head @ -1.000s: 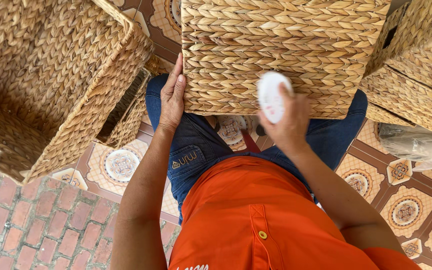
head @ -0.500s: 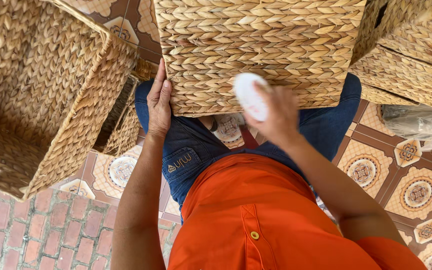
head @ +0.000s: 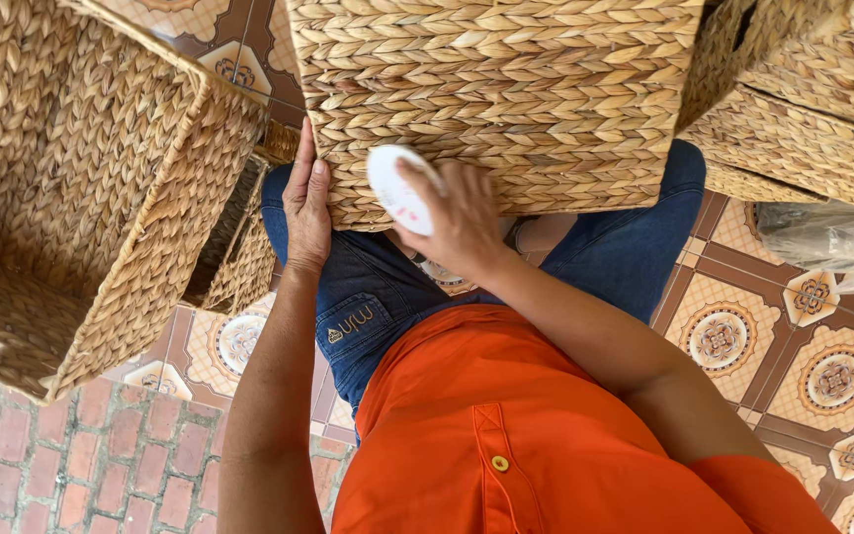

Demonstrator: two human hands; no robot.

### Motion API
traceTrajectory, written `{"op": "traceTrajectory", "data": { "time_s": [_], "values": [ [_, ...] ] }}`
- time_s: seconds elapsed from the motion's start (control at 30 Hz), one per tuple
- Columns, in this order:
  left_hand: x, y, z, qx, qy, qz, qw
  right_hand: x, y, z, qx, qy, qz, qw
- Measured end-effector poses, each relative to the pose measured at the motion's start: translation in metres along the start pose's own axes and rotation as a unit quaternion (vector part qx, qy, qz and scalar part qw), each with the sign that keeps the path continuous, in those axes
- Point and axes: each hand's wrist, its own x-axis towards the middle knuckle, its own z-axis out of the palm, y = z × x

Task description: The person sits on the floor and scrubs a woven basket with a white brush, cleaning the exterior and interior surfaces. The person rotates the basket to access different sides and continues scrubbing until the end of the clip.

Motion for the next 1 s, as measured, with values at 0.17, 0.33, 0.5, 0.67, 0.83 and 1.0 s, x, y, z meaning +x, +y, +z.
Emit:
{"op": "traceTrajectory", "data": {
  "time_s": [0.17, 0.33, 0.5, 0.67, 0.83, 1.0],
  "values": [
    [-0.002, 0.003, 0.001, -0.012, -0.007, 0.004, 1.0, 0.002, 0.019, -0.016, -0.019, -0.02, 0.006, 1.0],
    [-0.001, -0.001, -0.001, -0.005, -0.008, 0.0, 1.0, -0.048, 0.091, -0.091, -0.169, 0.059, 0.102, 0.978],
    [0.001, -0.001, 0.001, -0.007, -0.01, -0.001, 1.0, -0.066, 0.113, -0.117, -0.163, 0.125, 0.219, 0.954],
    [0.001, 0.004, 0.003, 0.006, 0.0, -0.002, 1.0, -0.02, 0.066, -0.056, -0.069, 0.123, 0.153, 0.978],
    [-0.003, 0.008, 0.005, 0.035, 0.007, -0.014, 0.999, 0.02, 0.052, -0.025, -0.055, 0.037, 0.052, 0.996],
    [-0.003, 0.007, 0.006, 0.031, -0.003, 0.007, 0.999, 0.002, 0.11, -0.062, -0.14, 0.084, 0.063, 0.985]
  ]
}}
